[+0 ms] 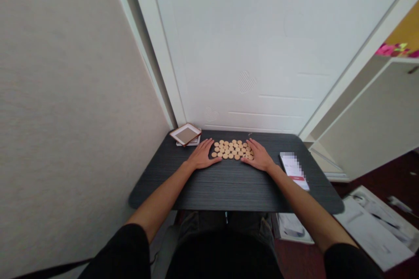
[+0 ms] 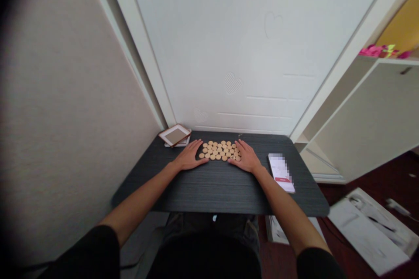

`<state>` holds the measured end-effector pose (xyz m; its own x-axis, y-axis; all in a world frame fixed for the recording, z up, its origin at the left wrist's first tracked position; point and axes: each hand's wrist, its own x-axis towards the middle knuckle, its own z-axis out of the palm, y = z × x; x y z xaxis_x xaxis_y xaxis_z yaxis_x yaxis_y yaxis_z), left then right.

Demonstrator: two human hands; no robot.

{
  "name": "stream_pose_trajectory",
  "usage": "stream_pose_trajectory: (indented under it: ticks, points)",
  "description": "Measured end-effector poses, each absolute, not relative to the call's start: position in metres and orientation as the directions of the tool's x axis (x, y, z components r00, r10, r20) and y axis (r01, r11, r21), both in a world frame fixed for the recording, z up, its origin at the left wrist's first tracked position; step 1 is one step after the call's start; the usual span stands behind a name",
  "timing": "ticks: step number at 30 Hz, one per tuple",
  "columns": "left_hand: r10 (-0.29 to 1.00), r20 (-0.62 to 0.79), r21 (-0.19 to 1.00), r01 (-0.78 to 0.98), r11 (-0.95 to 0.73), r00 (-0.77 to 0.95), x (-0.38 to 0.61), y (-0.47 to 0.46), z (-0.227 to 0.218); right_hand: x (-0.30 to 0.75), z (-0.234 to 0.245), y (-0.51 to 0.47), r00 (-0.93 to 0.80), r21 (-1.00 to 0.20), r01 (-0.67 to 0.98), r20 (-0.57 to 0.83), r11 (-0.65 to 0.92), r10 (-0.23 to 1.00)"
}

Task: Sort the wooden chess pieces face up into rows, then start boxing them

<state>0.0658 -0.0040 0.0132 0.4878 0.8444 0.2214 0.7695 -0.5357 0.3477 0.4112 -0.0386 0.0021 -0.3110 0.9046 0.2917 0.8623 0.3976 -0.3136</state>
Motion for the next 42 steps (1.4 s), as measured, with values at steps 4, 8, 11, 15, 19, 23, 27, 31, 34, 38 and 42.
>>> stream_pose_trajectory:
  ticks: [4, 8, 11, 15, 19, 23, 27, 31, 34, 38, 42]
  points:
    - [0.833, 0.247, 0.357, 0.753, -0.553, 0.495, 0.068, -0.006, 0.015, 0.416, 0.003, -0.052, -0.295, -0.347, 0.848, 0.32, 0.401, 0.901]
    - [0.821, 0.306, 0.385, 0.726, -0.57, 0.482, 0.07, -0.011, 0.02, 0.423, 0.003, -0.069, -0.236, -0.386, 0.838, 0.382, 0.386, 0.893]
    - [0.822, 0.358, 0.411, 0.716, -0.565, 0.442, 0.07, -0.02, 0.023, 0.425, 0.003, -0.081, -0.176, -0.403, 0.837, 0.441, 0.369, 0.88]
    - [0.823, 0.382, 0.435, 0.704, -0.562, 0.421, 0.07, -0.038, 0.021, 0.424, 0.005, -0.094, -0.14, -0.396, 0.848, 0.475, 0.354, 0.869]
    - [0.829, 0.407, 0.446, 0.709, -0.546, 0.382, 0.074, -0.051, 0.016, 0.419, 0.005, -0.1, -0.098, -0.404, 0.855, 0.492, 0.326, 0.865]
    - [0.827, 0.429, 0.478, 0.686, -0.549, 0.364, 0.077, -0.051, 0.014, 0.413, 0.002, -0.1, -0.092, -0.396, 0.863, 0.487, 0.313, 0.869]
    - [0.822, 0.422, 0.516, 0.643, -0.565, 0.384, 0.077, -0.049, 0.014, 0.411, -0.001, -0.098, -0.103, -0.373, 0.877, 0.468, 0.302, 0.878]
    - [0.816, 0.432, 0.512, 0.64, -0.573, 0.385, 0.077, -0.052, 0.016, 0.411, -0.002, -0.099, -0.105, -0.366, 0.877, 0.485, 0.31, 0.868]
    - [0.809, 0.439, 0.468, 0.669, -0.577, 0.391, 0.079, -0.054, 0.019, 0.408, -0.001, -0.101, -0.091, -0.358, 0.884, 0.496, 0.299, 0.864]
    - [0.816, 0.435, 0.436, 0.704, -0.561, 0.382, 0.087, -0.056, 0.021, 0.401, 0.0, -0.101, -0.085, -0.353, 0.888, 0.502, 0.294, 0.861]
    - [0.822, 0.418, 0.425, 0.717, -0.553, 0.386, 0.095, -0.056, 0.021, 0.4, -0.001, -0.099, -0.082, -0.36, 0.886, 0.499, 0.293, 0.862]
